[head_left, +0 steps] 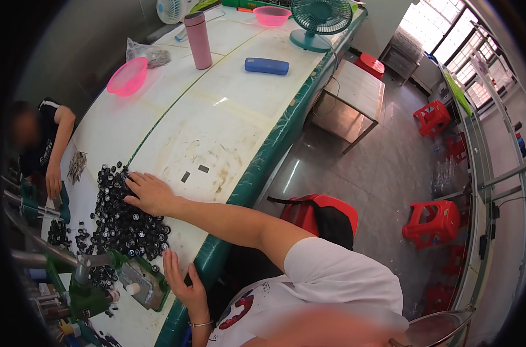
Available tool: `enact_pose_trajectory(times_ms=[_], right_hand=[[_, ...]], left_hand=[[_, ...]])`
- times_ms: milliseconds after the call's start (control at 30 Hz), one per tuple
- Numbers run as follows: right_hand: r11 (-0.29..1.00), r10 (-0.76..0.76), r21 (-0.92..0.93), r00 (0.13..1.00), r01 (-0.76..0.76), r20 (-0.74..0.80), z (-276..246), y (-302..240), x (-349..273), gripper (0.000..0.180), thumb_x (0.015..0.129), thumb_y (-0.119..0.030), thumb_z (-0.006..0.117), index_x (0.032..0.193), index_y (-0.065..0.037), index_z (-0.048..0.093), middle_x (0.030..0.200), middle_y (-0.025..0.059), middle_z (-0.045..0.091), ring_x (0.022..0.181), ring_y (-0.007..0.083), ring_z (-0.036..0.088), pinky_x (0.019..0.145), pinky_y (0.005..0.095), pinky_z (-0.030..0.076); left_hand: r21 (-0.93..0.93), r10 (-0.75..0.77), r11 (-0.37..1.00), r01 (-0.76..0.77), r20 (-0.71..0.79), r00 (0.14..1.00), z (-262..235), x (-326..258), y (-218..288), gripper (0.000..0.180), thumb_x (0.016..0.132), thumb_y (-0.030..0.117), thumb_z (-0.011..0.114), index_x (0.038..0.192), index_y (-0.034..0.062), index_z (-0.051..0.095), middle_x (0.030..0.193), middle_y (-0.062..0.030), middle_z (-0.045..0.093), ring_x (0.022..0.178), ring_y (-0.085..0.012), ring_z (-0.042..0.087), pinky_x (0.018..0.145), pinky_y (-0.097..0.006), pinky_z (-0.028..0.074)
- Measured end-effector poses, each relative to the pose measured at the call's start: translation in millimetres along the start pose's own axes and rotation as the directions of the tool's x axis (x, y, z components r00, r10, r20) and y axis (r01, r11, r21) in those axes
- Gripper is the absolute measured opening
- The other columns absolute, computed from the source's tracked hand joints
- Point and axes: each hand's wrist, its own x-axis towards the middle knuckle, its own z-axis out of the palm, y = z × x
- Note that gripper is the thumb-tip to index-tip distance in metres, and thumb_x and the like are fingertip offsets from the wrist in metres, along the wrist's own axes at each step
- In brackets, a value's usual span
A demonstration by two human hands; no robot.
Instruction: The person assembles small black components by hand using a manual press machine on a factory workbench, taking components from storage bins and pressing them into assembled parts.
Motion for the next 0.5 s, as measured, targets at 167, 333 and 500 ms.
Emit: enact_pose_trajectory(times_ms=[167, 333, 500], right_hand=[[0.997, -0.066, 0.028, 0.997, 0.065, 0.031, -2.9, -11.7, -7.8, 0.066, 0.098, -0.046, 0.046, 0.142, 0.004, 0.041, 0.150, 0.0219, 0.038, 0.142, 0.0337, 0.032, 0.118, 0.0424, 0.023], [0.991, -0.009, 0.133, 1.000, 0.009, -0.003, -3.0, -12.4, -8.2, 0.063, 0.098, -0.043, 0.047, 0.141, 0.003, 0.042, 0.150, 0.0206, 0.039, 0.141, 0.0329, 0.033, 0.118, 0.0426, 0.023], [0.987, -0.013, 0.160, 0.997, 0.026, -0.082, -4.0, -10.3, -0.7, 0.055, 0.098, -0.037, 0.051, 0.139, 0.000, 0.046, 0.147, 0.0192, 0.044, 0.137, 0.0333, 0.038, 0.115, 0.0424, 0.027]], left_hand=[[0.114, -0.010, 0.993, 0.008, 0.011, 1.000, 3.9, 1.2, 5.4, 0.047, 0.088, 0.004, 0.065, 0.133, -0.0050, 0.051, 0.142, -0.0216, 0.050, 0.134, -0.0401, 0.044, 0.110, -0.048, 0.034], [0.162, 0.027, 0.986, -0.023, -0.019, 0.999, 8.5, 3.9, 10.2, 0.048, 0.086, 0.005, 0.067, 0.131, -0.0047, 0.053, 0.141, -0.0213, 0.050, 0.133, -0.0401, 0.044, 0.110, -0.048, 0.035], [0.199, 0.046, 0.979, -0.044, -0.006, 0.999, 9.3, 3.3, 11.5, 0.047, 0.085, 0.005, 0.068, 0.129, -0.0040, 0.055, 0.140, -0.0214, 0.052, 0.132, -0.0403, 0.046, 0.109, -0.048, 0.036]])
